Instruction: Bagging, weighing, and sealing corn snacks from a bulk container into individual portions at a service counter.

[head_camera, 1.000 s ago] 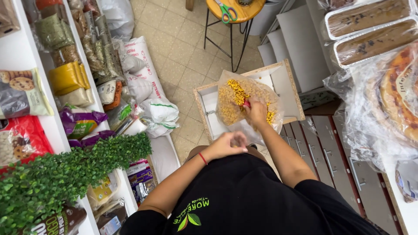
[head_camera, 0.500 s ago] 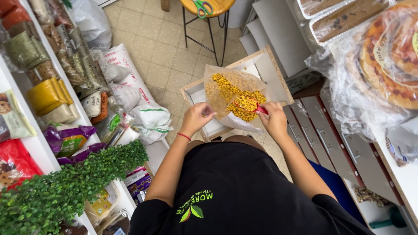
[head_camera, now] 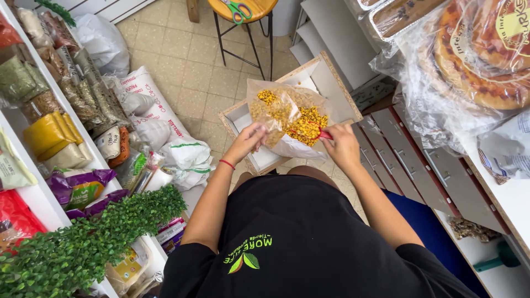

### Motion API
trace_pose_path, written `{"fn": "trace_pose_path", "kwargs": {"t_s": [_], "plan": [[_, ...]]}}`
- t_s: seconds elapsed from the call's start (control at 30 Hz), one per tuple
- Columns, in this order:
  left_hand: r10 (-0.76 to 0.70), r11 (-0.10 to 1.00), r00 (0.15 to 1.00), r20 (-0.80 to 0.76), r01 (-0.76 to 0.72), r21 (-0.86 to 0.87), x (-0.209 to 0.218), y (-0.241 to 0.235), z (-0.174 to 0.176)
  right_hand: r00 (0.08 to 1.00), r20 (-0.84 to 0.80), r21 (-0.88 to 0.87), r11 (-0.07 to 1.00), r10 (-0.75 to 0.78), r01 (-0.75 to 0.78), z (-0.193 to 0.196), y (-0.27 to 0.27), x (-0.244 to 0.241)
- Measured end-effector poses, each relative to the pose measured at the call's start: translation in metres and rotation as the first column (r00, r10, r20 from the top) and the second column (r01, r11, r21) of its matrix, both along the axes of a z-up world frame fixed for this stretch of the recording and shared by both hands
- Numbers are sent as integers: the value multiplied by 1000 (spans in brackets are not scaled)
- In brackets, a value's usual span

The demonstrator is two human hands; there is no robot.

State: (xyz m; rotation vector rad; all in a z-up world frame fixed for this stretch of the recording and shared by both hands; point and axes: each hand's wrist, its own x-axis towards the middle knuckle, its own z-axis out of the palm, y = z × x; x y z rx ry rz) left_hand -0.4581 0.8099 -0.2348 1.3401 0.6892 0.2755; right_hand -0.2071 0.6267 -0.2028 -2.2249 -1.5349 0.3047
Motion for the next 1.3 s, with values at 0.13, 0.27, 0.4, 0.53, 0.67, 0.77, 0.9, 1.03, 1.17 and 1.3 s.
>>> {"fn": "trace_pose_path", "kwargs": {"t_s": [0.13,0.27,0.4,0.53,0.67,0.77,0.9,1.03,1.17,1.3], "plan": [[216,976,962,168,-213,-38,-4,-5,19,956,284,-205,979,71,-11,-50,25,-24],[296,953,946,128,-301,19,2,-8,56,886,441,-248,968,142,-32,-165,60,-33],[315,940,943,105,-326,103,-1,-3,49,974,142,-417,903,174,-100,-111,73,-24],[283,953,954,102,-291,81,4,-6,49,792,-596,215,977,132,-1,46,64,-22],[213,968,969,122,-227,110,11,-12,54,663,-703,360,933,256,22,117,73,-29],[166,973,974,152,-187,136,17,-14,62,803,-480,438,890,354,-130,114,85,-20],[150,976,975,163,-172,129,18,-15,59,799,-479,353,913,365,-205,137,84,-26],[59,984,992,111,-77,163,10,-15,65,824,-457,225,940,335,-258,147,84,-33],[-38,998,991,128,30,63,1,-23,58,892,-288,167,936,348,-311,160,87,-26],[-12,999,989,147,7,33,-2,-27,38,791,-449,155,908,416,-389,171,88,-27]]}}
